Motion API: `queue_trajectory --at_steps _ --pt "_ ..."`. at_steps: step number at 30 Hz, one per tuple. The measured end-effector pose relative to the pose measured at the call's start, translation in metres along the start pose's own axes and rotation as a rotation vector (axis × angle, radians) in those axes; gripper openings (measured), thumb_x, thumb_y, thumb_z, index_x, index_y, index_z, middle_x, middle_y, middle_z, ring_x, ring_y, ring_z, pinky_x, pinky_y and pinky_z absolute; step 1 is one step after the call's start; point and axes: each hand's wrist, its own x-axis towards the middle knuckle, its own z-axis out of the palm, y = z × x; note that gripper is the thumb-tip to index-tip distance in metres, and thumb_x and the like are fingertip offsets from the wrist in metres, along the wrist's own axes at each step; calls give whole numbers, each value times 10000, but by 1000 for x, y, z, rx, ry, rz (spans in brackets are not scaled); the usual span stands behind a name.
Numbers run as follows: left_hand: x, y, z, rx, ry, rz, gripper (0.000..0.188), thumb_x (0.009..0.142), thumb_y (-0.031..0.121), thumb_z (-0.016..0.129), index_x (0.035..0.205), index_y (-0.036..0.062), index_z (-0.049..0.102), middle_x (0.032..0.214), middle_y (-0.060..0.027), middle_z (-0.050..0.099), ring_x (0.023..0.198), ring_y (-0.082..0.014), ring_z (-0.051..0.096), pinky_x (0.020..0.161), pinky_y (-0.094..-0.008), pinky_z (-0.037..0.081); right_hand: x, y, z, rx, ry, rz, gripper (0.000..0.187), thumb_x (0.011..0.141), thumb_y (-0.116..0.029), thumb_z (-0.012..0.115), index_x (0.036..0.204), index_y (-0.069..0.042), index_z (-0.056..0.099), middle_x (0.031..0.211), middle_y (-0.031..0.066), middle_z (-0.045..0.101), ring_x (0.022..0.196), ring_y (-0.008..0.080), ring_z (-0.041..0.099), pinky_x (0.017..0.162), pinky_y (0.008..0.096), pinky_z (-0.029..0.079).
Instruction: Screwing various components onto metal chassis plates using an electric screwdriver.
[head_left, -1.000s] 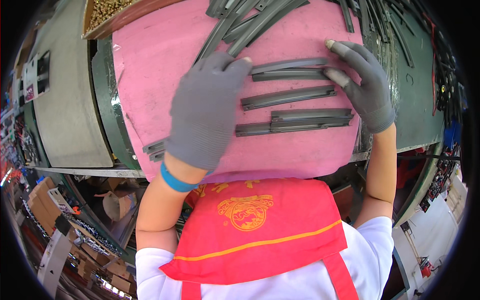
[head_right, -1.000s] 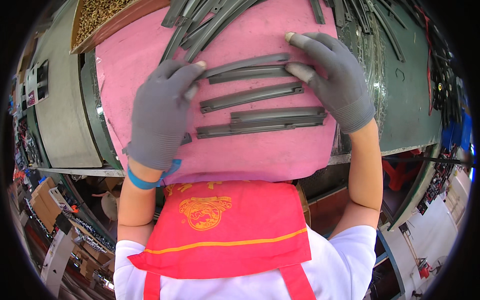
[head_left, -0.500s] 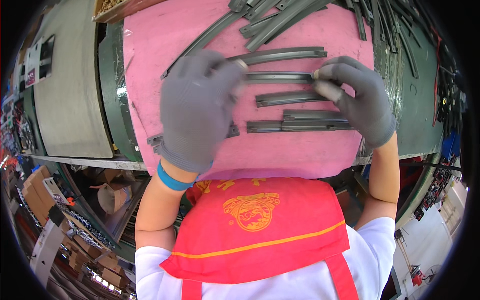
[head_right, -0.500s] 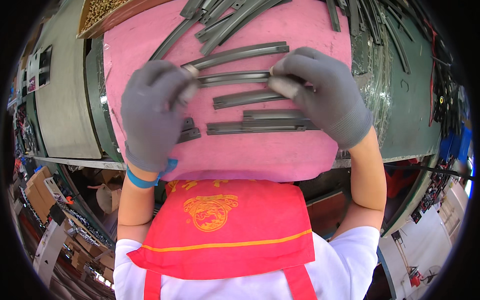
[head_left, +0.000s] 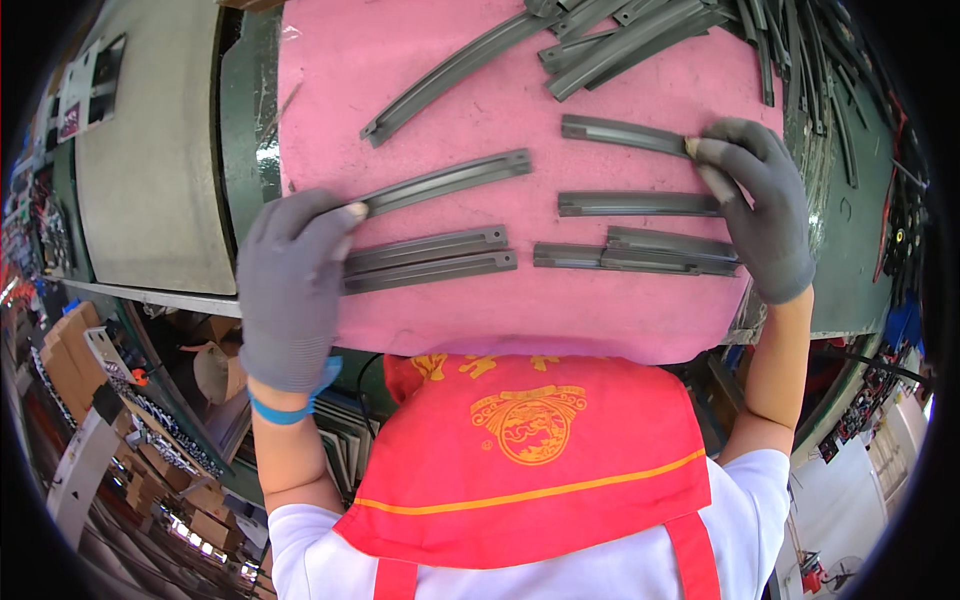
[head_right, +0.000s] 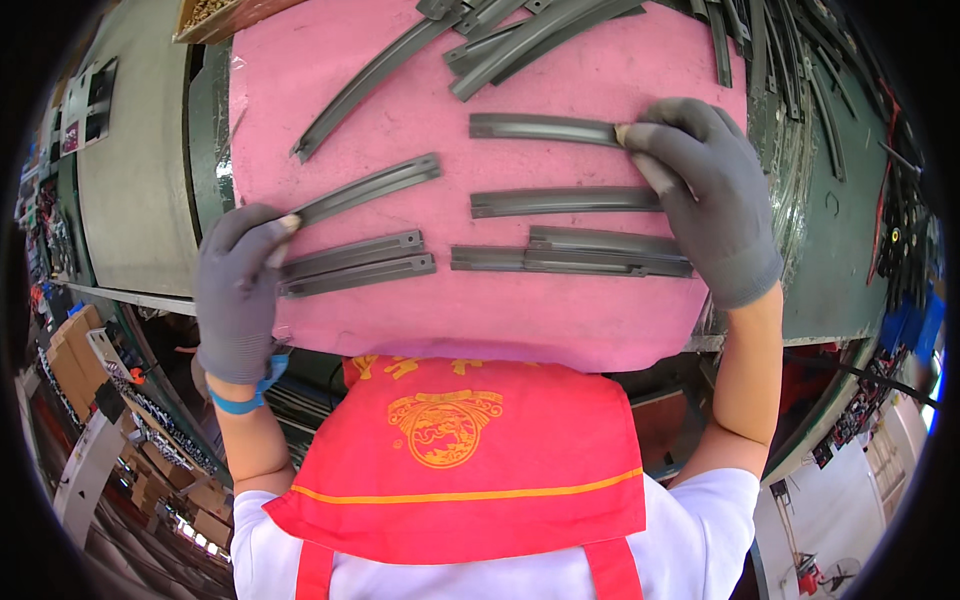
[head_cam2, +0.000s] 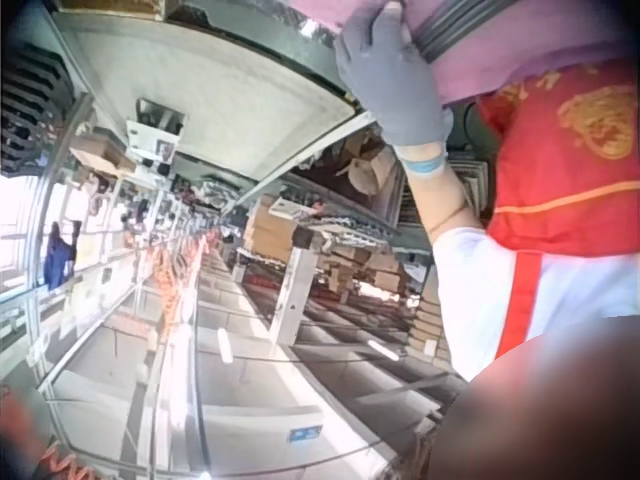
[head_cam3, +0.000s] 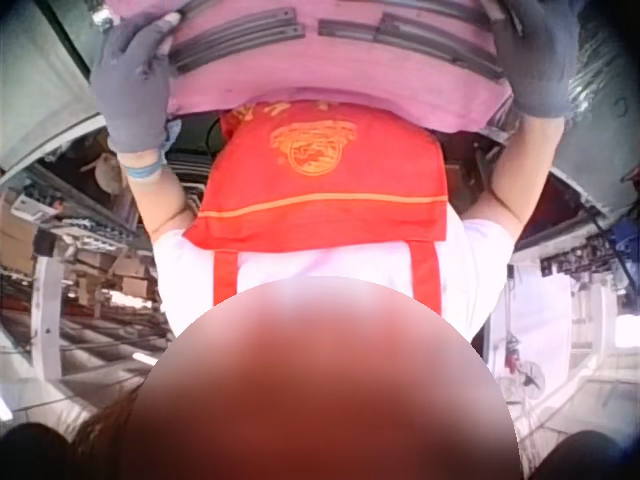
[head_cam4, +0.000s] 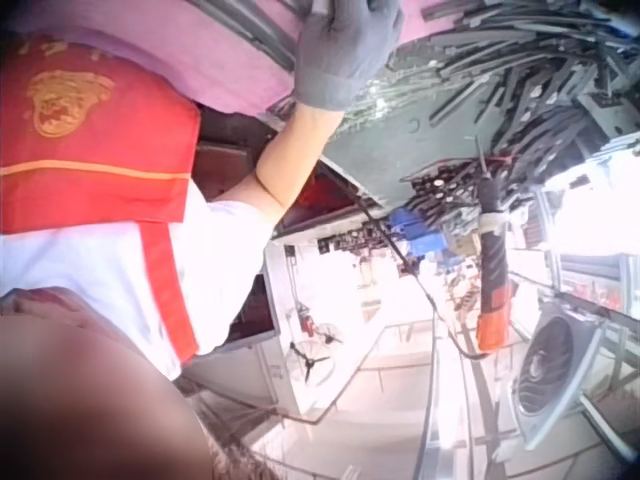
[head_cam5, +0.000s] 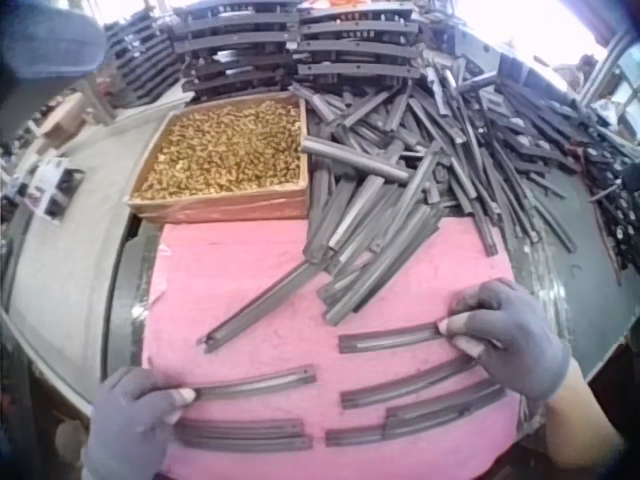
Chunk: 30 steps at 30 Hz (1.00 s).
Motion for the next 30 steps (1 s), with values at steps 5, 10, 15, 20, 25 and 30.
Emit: queue_trajectory --at_steps 5,10,15,20,25,30 --pt "-18 -16 -14 -47 -45 -51 194 770 20 689 959 67 692 915 -92 630 851 -283 592 725 -363 482 -25 -3 -5 65 -95 72 166 790 -37 664 950 -53 705 964 116 616 896 301 592 775 365 473" --pt "7 -12 -30 -307 -43 -123 195 787 57 711 980 48 684 885 -91 621 834 -254 601 715 -337 472 -35 -7 0 15 -25 74 194 790 -42 668 974 -75 719 973 110 622 911 297 597 785 367 478" --pt "80 -1 14 -125 187 -24 186 849 90 650 1025 39 685 869 -119 618 786 -269 599 707 -333 468 -36 -8 4 -9 38 5 199 803 -49 662 987 -90 726 1007 107 632 943 298 601 818 364 482" --pt "67 -15 20 -178 189 35 200 854 82 643 1042 54 703 872 -133 624 766 -288 593 689 -343 457 -49 -4 7 -35 53 -30 223 825 -21 639 1036 -56 700 1085 129 637 1025 314 602 872 367 479" --pt "30 -29 -2 -48 105 -82 197 851 33 643 1034 51 715 840 -111 603 752 -238 582 677 -326 453 -77 7 26 270 354 145 309 887 -13 492 1172 16 609 1256 199 579 1195 311 541 1028 387 392" --pt "11 -21 -4 -120 87 -154 191 837 21 680 1024 33 719 828 -80 582 747 -178 551 674 -292 443 -70 -2 35 563 429 110 419 905 -116 422 1279 46 516 1372 237 504 1309 311 458 1118 411 293"
